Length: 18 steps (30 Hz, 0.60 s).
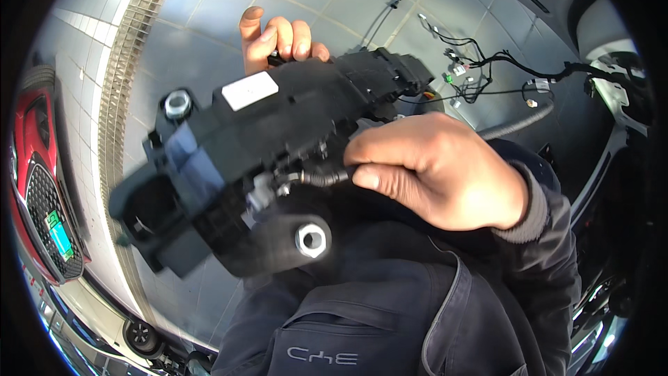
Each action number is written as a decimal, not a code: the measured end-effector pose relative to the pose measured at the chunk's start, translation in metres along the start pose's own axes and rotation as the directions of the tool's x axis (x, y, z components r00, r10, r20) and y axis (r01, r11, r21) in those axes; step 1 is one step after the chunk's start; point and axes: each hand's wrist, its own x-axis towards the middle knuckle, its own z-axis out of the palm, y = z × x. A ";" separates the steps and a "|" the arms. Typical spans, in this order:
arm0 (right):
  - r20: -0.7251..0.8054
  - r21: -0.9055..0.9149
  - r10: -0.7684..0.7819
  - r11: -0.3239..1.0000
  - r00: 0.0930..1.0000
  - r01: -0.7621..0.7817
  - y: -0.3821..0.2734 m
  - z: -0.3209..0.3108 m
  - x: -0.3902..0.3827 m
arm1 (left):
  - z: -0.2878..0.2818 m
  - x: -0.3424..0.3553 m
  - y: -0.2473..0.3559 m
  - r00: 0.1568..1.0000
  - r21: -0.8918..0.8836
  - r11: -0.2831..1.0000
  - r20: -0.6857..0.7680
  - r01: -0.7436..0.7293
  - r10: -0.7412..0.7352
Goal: The person applies masking tape to a black car door handle assembly, then connects a wiring harness and positions the unit into the car door frame.
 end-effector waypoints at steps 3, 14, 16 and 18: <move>0.222 0.368 0.122 0.908 0.967 -0.199 0.011 -0.008 0.010 | -0.022 0.005 0.000 0.981 0.020 0.986 -0.111 0.164 -0.160; 0.163 0.392 0.214 0.882 0.963 -0.262 0.013 -0.022 0.020 | -0.015 0.003 0.001 0.895 0.015 0.939 -0.308 0.344 -0.322; 0.086 0.338 0.205 0.915 0.975 -0.222 0.009 -0.013 0.015 | -0.012 0.005 0.000 0.933 -0.016 0.965 -0.253 0.262 -0.257; -0.091 0.143 0.049 0.989 0.995 -0.035 0.008 0.000 0.012 | -0.009 0.006 0.000 0.966 -0.033 0.985 -0.190 0.172 -0.175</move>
